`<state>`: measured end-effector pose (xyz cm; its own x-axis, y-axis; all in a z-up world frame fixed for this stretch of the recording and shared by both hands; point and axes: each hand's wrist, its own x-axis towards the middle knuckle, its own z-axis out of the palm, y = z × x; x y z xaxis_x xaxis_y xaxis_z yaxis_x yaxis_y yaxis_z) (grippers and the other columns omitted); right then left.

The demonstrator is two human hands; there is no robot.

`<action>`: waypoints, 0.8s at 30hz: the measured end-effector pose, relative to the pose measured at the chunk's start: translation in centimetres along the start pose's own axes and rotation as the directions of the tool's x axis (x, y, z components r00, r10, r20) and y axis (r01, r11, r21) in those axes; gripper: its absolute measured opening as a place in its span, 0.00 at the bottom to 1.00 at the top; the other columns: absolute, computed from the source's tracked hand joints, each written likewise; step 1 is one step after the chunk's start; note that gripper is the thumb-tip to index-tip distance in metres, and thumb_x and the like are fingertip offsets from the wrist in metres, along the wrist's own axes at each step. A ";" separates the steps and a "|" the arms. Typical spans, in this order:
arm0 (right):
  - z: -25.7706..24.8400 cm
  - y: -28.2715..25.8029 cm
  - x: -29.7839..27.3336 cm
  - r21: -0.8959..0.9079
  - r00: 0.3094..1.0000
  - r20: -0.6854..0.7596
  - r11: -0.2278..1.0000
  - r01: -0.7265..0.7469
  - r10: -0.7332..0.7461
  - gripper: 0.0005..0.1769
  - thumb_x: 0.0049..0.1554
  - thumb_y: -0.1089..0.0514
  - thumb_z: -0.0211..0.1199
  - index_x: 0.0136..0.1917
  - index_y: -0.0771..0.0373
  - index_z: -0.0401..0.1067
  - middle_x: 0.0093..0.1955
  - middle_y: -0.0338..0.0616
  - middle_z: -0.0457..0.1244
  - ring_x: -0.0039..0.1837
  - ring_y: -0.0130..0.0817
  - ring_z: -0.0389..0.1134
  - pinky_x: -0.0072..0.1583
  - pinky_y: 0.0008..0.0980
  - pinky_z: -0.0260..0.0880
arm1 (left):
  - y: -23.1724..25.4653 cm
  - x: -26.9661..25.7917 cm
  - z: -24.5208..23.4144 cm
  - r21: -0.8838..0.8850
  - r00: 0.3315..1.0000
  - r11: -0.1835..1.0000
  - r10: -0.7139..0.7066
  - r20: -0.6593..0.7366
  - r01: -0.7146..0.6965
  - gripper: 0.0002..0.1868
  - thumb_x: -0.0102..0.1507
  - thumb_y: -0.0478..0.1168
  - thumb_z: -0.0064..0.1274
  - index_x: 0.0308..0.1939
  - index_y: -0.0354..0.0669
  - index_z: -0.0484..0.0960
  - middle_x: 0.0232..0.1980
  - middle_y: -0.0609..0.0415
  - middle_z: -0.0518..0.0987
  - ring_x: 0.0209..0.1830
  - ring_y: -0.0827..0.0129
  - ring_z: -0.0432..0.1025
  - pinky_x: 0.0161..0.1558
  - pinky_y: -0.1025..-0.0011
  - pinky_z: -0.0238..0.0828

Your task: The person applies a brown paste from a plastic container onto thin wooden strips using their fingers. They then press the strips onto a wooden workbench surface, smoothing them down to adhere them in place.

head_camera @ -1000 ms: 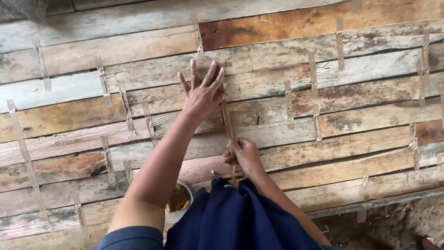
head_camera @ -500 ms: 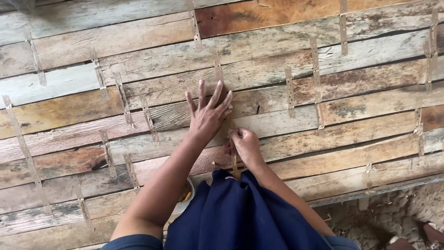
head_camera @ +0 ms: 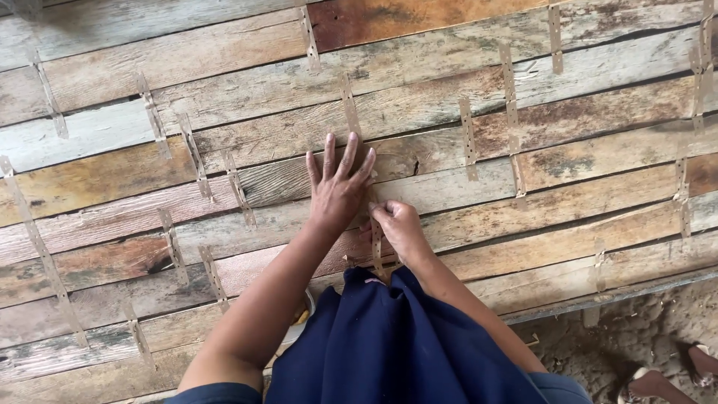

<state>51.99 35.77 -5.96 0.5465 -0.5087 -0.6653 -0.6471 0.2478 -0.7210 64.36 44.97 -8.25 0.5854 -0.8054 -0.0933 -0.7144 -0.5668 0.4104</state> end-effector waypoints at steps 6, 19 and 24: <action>-0.3 1.2 -0.7 0.049 0.996 0.048 0.996 -0.073 0.070 0.13 0.60 0.56 0.62 0.44 0.69 0.81 0.35 0.56 0.70 0.36 0.34 0.68 0.37 0.36 0.72 | -0.1 0.1 -0.3 0.026 1.000 1.000 0.014 0.028 -0.014 0.39 0.65 0.56 0.56 0.78 0.72 0.60 0.86 0.57 0.40 0.84 0.43 0.28 0.74 0.27 0.25; -2.9 -1.6 0.3 -0.400 0.962 0.234 0.916 -0.037 0.141 0.11 0.59 0.55 0.61 0.42 0.64 0.79 0.29 0.52 0.70 0.32 0.41 0.75 0.35 0.35 0.78 | -0.1 0.2 -1.1 0.021 0.976 1.000 0.014 0.215 -0.019 0.56 0.56 0.65 0.63 0.82 0.67 0.48 0.86 0.51 0.31 0.83 0.39 0.20 0.73 0.25 0.20; -6.8 -6.6 -0.1 -0.390 0.937 0.322 0.921 -0.002 0.138 0.13 0.61 0.62 0.55 0.50 0.74 0.75 0.32 0.60 0.70 0.31 0.42 0.74 0.36 0.39 0.78 | -0.4 0.5 -1.0 0.007 0.977 1.000 0.020 0.213 -0.022 0.55 0.58 0.64 0.61 0.83 0.64 0.47 0.86 0.49 0.32 0.83 0.38 0.22 0.72 0.25 0.20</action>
<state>52.59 28.57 0.15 0.5937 -0.1773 -0.7849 -0.8041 -0.0924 -0.5873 65.35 44.96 -7.52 0.4758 -0.8350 -0.2766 -0.7296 -0.5502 0.4061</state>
